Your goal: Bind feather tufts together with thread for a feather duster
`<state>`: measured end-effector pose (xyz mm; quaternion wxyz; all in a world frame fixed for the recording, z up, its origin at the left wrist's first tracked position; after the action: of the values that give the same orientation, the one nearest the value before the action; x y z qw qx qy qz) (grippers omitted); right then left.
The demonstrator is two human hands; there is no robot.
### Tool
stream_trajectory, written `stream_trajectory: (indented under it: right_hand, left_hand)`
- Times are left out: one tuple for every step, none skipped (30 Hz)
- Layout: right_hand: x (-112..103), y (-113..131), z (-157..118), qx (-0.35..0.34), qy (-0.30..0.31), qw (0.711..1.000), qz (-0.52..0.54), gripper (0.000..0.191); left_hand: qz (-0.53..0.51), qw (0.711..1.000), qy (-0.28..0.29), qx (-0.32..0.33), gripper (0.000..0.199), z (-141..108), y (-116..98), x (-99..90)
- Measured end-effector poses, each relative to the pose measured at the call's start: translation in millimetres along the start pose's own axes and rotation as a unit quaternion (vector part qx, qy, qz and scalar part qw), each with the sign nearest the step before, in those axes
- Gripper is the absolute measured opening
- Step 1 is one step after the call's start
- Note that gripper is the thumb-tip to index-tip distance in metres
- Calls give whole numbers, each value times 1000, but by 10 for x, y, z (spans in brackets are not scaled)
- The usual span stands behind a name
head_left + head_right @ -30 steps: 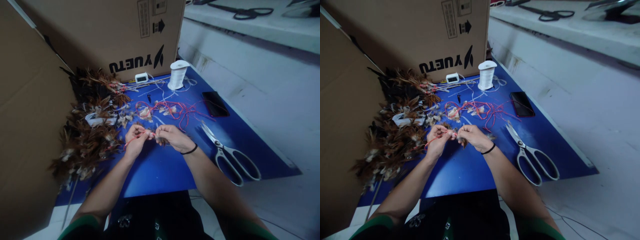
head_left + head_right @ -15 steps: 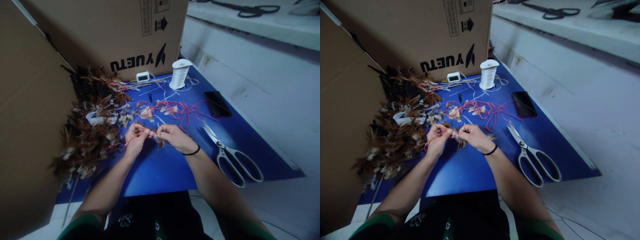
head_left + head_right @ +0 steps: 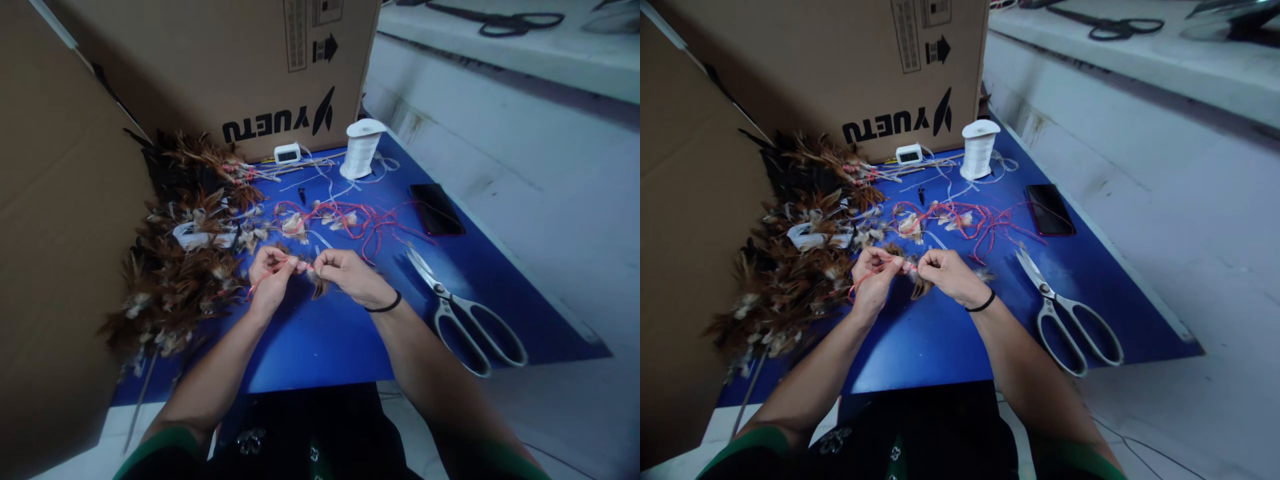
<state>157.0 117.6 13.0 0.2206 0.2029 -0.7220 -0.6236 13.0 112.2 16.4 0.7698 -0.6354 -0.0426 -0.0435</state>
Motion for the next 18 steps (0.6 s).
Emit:
stream_trajectory:
  right_hand:
    - [3, -1, 4, -1, 1, 1000, 4, 6]
    - [6, -3, 9, -3, 3, 1000, 9, 7]
    - [13, -5, 15, -5, 6, 1000, 18, 7]
    - [23, -10, 22, -7, 10, 999, 31, 7]
    - [35, -17, 29, -8, 14, 999, 46, 8]
    - [51, -27, 36, -7, 19, 998, 63, 10]
    - [69, -38, 43, -5, 25, 997, 76, 13]
    - [89, -41, 49, -5, 31, 996, 80, 16]
    - [112, -31, 56, -10, 39, 996, 75, 18]
    - [131, -16, 63, -16, 45, 997, 65, 19]
    - [143, -5, 72, -20, 49, 997, 54, 17]
    - [143, -1, 82, -22, 49, 998, 44, 14]
    - [120, -13, 94, -17, 39, 998, 42, 9]
    - [75, -40, 106, -6, 19, 999, 45, 5]
    - [12, -62, 117, 1, -6, 999, 52, 4]
    - [-58, -72, 127, 0, -34, 998, 59, 5]
    - [-142, -80, 133, -6, -68, 995, 67, 8]
    - [-199, -102, 145, -6, -88, 993, 73, 9]
  left_hand:
    - [0, 1000, 0, 0, 32, 4, 2, -7]
    - [-1, 1000, 0, -2, 32, 8, 7, -12]
    - [-2, 1000, 1, -4, 32, 11, 11, -15]
    - [-2, 1000, 2, -8, 33, 13, 15, -16]
    - [-1, 1000, 2, -11, 33, 12, 17, -15]
    - [4, 1000, 1, -14, 33, 9, 14, -12]
    - [12, 1000, -1, -14, 33, 5, 3, -10]
    - [25, 1000, -3, -10, 33, 1, -16, -10]
    - [41, 999, -4, -5, 32, 0, -39, -9]
    - [55, 998, -1, -1, 32, 3, -58, -6]
    - [71, 997, 4, 1, 33, 10, -75, -6]
    - [82, 996, 16, -5, 34, 22, -78, 1]
    - [88, 995, 37, -25, 39, 36, -56, 16]
    - [107, 991, 60, -49, 48, 45, -44, 34]
    - [140, 984, 84, -77, 53, 41, -40, 51]
    - [184, 970, 116, -106, 51, 21, -48, 80]
    - [235, 948, 171, -126, 42, -24, -79, 157]
    - [286, 925, 219, -124, 29, -91, -164, 229]
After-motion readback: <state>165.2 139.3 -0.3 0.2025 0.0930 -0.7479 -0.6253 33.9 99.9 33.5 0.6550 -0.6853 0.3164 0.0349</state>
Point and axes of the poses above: each hand's wrist, its own z-axis towards the middle knuckle, its own x-axis out of the palm, y = z × x, the point moved 10 cm from there along z, towards the middle knuckle, and after that the axes turned 13 degrees about y, right-handed, at the moved point
